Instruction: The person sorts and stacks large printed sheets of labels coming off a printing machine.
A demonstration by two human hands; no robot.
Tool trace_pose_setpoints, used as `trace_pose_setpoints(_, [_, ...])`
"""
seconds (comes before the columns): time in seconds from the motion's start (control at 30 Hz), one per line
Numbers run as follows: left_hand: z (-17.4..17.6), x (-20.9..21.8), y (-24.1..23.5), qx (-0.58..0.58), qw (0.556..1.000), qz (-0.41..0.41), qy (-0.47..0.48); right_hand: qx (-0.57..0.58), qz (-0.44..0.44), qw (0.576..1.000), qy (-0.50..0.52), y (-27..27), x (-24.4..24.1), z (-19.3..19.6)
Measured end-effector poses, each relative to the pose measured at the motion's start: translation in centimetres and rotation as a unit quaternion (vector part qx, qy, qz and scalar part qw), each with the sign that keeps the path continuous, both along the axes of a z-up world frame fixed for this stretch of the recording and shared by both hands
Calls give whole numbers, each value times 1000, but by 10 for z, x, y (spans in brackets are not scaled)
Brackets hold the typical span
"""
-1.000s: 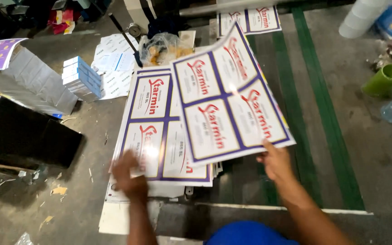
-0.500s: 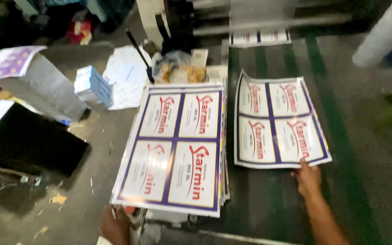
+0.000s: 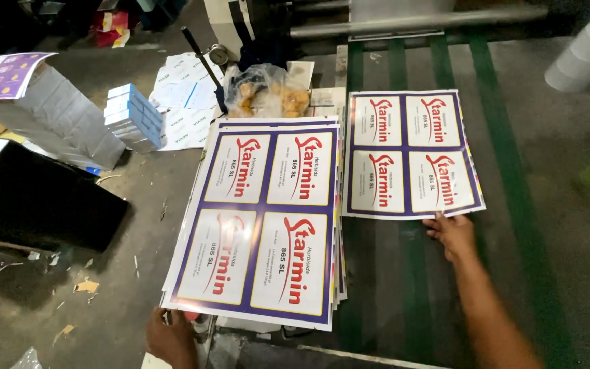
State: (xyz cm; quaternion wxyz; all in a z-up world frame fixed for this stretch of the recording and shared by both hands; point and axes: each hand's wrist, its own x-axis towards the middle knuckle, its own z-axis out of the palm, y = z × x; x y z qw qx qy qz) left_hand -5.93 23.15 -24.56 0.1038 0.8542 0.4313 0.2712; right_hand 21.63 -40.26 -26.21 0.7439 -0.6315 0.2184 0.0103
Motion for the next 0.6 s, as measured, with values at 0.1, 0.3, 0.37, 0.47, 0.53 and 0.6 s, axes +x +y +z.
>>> trace_pose_setpoints(0.1, [5, 5, -3, -42, 999, 25, -7, -1, -5, 1000, -18, 4, 29, 5])
trace_pose_setpoints(0.3, [-4, 8, 1, -22, 999, 44, 0, 9, -2, 999, -32, 3, 67, -15])
trace_pose_setpoints(0.37, [23, 12, -14, -48, 998, 29, -32, 7, 2, 999, -38, 2, 70, -21])
trace_pose_setpoints(0.47, [32, 15, -19, -67, 997, 24, -6, -9, -2, 999, -41, -2, 73, -33])
trace_pose_setpoints(0.53, [1, 6, 0, 5, 1000, -17, 3, 2, -3, 999, -54, -3, 70, -35])
trace_pose_setpoints(0.6, [-29, 1, 20, 7, 1000, -7, 15, 3, -7, 998, -58, -2, 70, -36])
